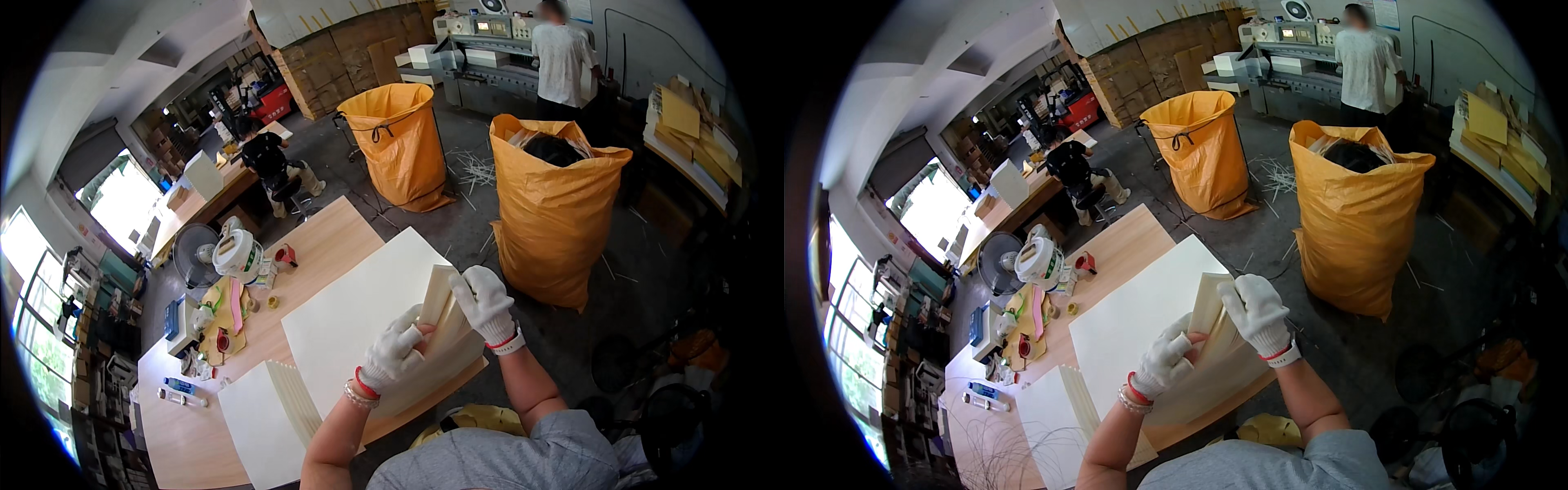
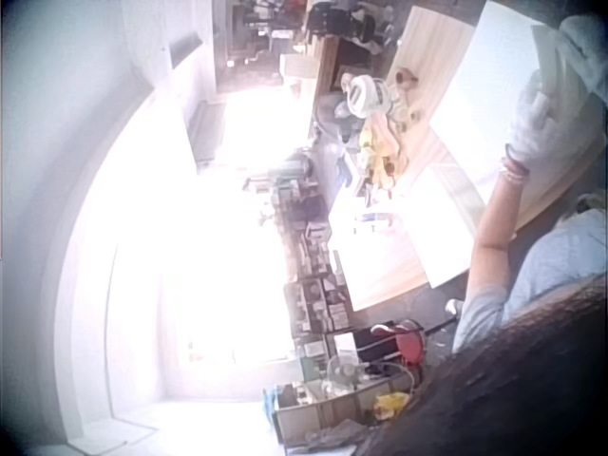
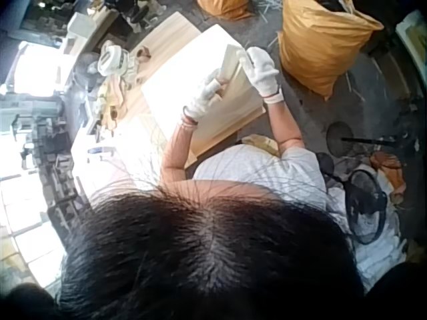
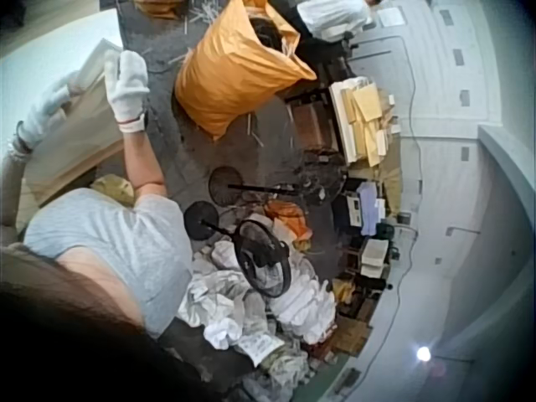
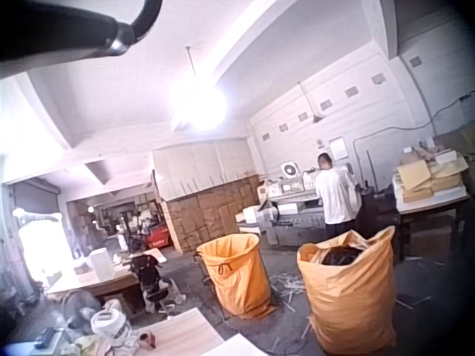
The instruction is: The person repeatedly picks up stacks of white paper sheets from a table, aligns them, and places them back down. The person wears white gloves and handles the paper by hand without using tools.
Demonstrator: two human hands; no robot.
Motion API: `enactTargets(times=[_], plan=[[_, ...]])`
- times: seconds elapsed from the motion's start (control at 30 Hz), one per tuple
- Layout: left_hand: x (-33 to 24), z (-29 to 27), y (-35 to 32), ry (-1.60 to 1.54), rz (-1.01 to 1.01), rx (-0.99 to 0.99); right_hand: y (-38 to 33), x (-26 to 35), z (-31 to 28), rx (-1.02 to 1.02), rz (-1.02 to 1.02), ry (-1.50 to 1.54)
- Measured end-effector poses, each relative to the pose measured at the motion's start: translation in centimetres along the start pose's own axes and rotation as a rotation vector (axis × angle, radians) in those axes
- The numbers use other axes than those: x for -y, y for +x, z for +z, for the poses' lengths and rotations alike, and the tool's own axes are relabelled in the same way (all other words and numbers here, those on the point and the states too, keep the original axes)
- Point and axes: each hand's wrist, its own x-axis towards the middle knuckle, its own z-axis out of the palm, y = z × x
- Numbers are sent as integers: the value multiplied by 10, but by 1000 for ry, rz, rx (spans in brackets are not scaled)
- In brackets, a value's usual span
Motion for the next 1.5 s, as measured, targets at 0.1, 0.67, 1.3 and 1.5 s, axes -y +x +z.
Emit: enactTargets(times=[0.1,0.67,1.3,1.5], plan=[[-8,3,1,-99,-17,-115,-2,-2,1,10,-13,-39],[-10,5,2,-125,-54,-144,-3,-2,1,24,29,16],[-7,6,1,-117,-62,-135,-3,-1,1,1,24,28],[-8,6,2,-93,-77,-140,-5,-2,1,-7,54,56]])
